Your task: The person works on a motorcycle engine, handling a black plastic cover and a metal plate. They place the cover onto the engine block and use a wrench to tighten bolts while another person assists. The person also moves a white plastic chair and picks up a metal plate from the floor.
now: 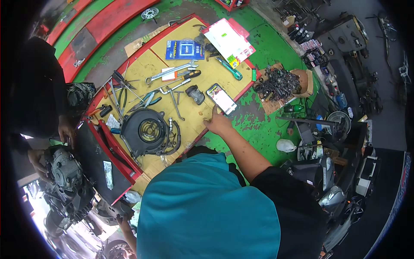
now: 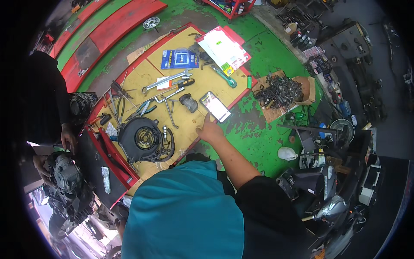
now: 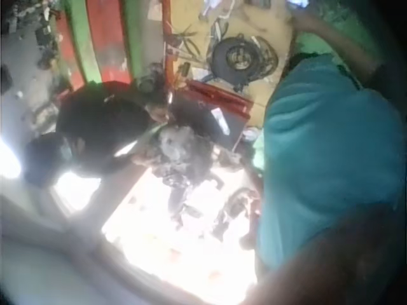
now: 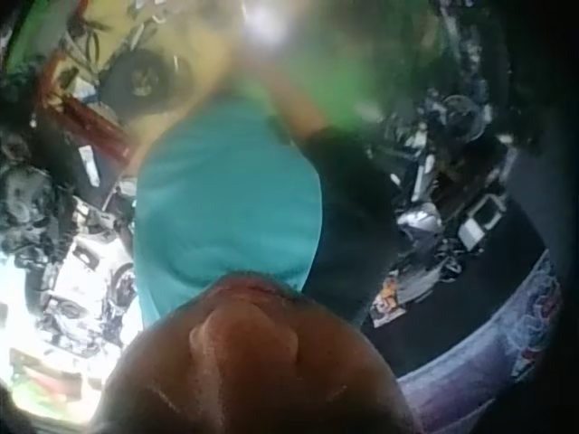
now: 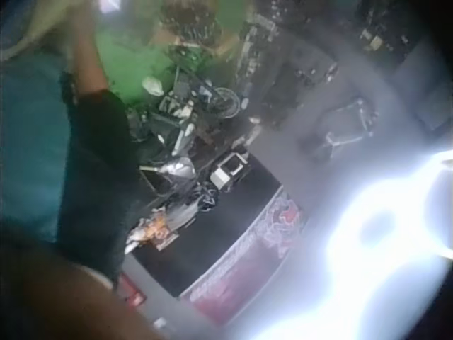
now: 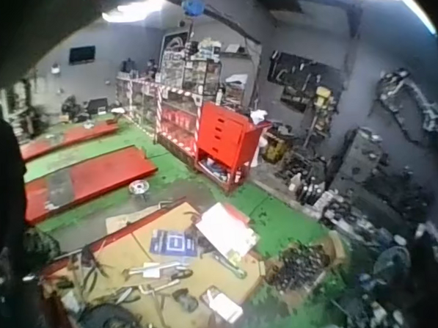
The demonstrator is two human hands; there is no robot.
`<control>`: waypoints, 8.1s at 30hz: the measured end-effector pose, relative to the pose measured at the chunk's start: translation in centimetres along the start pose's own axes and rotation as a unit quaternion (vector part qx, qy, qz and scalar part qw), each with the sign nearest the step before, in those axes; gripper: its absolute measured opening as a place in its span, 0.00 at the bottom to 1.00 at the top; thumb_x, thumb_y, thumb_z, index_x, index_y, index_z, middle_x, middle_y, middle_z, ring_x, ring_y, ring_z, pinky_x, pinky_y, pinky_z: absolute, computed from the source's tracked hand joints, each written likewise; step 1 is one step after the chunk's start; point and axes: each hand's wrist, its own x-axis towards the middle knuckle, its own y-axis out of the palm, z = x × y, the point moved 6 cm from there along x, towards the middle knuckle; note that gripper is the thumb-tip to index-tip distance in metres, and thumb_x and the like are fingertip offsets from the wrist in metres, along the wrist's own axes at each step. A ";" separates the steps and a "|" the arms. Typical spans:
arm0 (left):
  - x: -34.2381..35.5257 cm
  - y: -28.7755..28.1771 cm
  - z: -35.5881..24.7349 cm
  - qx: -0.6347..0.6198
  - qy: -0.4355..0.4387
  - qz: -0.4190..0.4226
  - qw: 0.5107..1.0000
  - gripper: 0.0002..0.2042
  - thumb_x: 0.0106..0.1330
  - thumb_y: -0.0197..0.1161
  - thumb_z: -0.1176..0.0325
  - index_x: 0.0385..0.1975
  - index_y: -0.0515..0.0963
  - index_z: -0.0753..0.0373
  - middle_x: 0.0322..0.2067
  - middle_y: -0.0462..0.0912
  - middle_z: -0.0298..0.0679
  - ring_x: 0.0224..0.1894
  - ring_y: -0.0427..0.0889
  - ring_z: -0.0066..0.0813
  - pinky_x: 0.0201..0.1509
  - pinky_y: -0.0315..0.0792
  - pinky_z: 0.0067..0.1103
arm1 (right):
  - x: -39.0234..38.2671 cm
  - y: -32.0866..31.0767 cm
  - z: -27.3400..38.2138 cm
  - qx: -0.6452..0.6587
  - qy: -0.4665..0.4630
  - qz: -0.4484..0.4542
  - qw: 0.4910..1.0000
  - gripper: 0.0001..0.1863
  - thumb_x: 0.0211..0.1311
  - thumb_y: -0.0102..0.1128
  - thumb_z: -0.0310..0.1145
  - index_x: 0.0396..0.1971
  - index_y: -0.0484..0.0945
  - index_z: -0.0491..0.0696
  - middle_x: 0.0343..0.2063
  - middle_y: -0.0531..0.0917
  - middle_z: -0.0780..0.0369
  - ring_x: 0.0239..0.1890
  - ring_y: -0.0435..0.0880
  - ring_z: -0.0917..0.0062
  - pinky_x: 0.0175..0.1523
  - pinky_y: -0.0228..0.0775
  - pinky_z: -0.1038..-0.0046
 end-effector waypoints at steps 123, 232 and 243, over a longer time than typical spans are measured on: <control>-17.1 -7.9 -25.2 0.001 0.216 -0.252 0.943 0.24 0.65 0.71 0.59 0.58 0.79 0.65 0.53 0.86 0.47 0.53 0.86 0.38 0.58 0.77 0.31 | -5.2 -6.1 18.9 -0.221 -0.300 0.013 0.928 0.31 0.61 0.66 0.55 0.46 0.84 0.39 0.39 0.88 0.46 0.46 0.88 0.53 0.50 0.77 0.56; 3.9 -10.2 -55.1 0.320 0.534 -0.017 0.783 0.31 0.45 0.72 0.73 0.57 0.79 0.62 0.31 0.87 0.50 0.41 0.87 0.50 0.51 0.77 0.38 | -12.6 7.9 65.6 0.340 -0.627 0.193 0.674 0.12 0.57 0.71 0.14 0.39 0.80 0.41 0.52 0.79 0.57 0.55 0.80 0.73 0.56 0.75 0.75; 3.2 -9.6 -54.3 0.312 0.561 -0.050 0.765 0.25 0.47 0.73 0.70 0.50 0.80 0.62 0.35 0.88 0.42 0.46 0.86 0.43 0.57 0.74 0.35 | -12.8 7.6 66.2 0.346 -0.659 0.151 0.650 0.11 0.56 0.71 0.14 0.38 0.81 0.39 0.49 0.81 0.58 0.52 0.81 0.74 0.54 0.76 0.75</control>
